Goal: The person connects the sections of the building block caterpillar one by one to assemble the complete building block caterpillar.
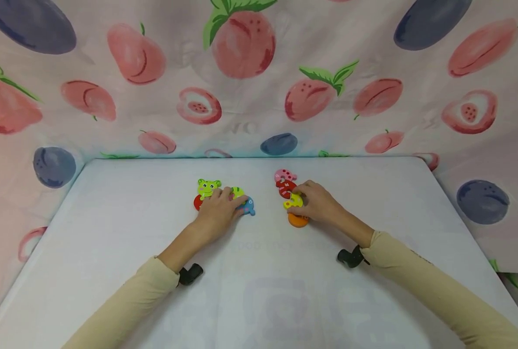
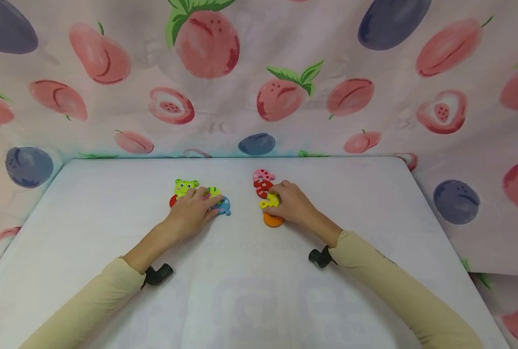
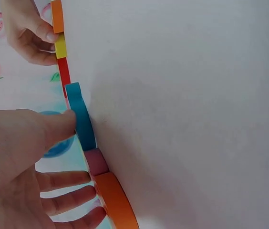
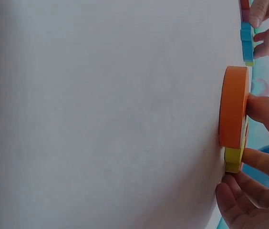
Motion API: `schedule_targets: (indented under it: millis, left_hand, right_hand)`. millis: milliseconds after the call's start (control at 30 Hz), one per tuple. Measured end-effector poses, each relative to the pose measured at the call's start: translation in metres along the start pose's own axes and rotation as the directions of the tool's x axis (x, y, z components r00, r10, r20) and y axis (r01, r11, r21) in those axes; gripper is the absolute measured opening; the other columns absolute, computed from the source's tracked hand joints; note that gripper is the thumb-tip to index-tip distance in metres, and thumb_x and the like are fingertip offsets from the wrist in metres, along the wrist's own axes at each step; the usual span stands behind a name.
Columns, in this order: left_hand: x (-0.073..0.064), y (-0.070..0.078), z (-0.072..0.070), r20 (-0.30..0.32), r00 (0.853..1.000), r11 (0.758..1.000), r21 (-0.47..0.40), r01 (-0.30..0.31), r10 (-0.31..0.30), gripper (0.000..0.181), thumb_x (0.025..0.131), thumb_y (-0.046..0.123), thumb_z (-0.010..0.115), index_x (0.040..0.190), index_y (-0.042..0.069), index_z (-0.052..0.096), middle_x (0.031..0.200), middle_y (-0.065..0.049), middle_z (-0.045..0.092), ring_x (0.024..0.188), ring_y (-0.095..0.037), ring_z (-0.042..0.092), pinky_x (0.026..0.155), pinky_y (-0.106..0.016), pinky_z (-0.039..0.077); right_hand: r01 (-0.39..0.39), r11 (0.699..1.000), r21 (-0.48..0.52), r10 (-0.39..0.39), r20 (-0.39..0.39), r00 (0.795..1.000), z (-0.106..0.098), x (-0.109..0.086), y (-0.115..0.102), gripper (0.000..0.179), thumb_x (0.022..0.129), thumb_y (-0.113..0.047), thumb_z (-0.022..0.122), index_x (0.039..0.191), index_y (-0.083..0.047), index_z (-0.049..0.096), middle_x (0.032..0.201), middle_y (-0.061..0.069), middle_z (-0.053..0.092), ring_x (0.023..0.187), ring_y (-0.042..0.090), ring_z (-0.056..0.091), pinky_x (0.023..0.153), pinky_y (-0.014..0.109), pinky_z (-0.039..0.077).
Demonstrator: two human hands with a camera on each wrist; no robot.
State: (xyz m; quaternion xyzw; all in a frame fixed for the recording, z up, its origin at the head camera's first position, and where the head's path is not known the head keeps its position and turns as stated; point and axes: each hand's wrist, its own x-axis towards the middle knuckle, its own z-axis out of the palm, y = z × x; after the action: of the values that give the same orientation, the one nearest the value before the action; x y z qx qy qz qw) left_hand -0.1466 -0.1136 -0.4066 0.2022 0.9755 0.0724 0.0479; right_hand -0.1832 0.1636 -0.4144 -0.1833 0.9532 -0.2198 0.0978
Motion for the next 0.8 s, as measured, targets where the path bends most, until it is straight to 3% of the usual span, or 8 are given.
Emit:
schedule_targets:
  millis: [167, 433, 800]
  left_hand:
    - [-0.001, 0.002, 0.0, -0.013, 1.0, 1.0, 0.019, -0.014, 0.014, 0.044, 0.097, 0.035, 0.058, 0.139, 0.024, 0.053, 0.127, -0.014, 0.051, 0.118, -0.033, 0.046, 0.083, -0.045, 0.053]
    - [-0.002, 0.001, -0.001, -0.021, 1.0, 1.0, -0.005, -0.023, 0.023, 0.046, 0.095, 0.034, 0.06, 0.14, 0.023, 0.052, 0.129, -0.012, 0.051, 0.12, -0.032, 0.045, 0.085, -0.046, 0.052]
    - [0.0, -0.002, -0.003, 0.011, 1.0, 1.0, -0.027, -0.005, 0.006, 0.046, 0.096, 0.037, 0.058, 0.141, 0.029, 0.051, 0.13, -0.01, 0.05, 0.118, -0.031, 0.044, 0.085, -0.044, 0.05]
  right_hand:
    - [0.004, 1.0, 0.016, -0.004, 0.003, 1.0, 0.001, 0.001, 0.0, 0.059, 0.081, -0.038, 0.077, 0.125, -0.002, 0.062, 0.12, 0.016, 0.058, 0.103, 0.028, 0.055, 0.089, 0.041, 0.053]
    - [0.02, 0.996, 0.09, -0.02, -0.001, 1.0, 0.001, 0.005, -0.003, 0.057, 0.079, -0.038, 0.078, 0.123, -0.004, 0.062, 0.116, 0.011, 0.057, 0.098, 0.023, 0.056, 0.078, 0.03, 0.054]
    - [0.141, 0.983, 0.119, -0.14, -0.015, 0.99, 0.008, 0.004, -0.025, 0.052, 0.078, -0.034, 0.08, 0.12, -0.006, 0.063, 0.115, 0.009, 0.056, 0.092, 0.019, 0.055, 0.077, 0.026, 0.052]
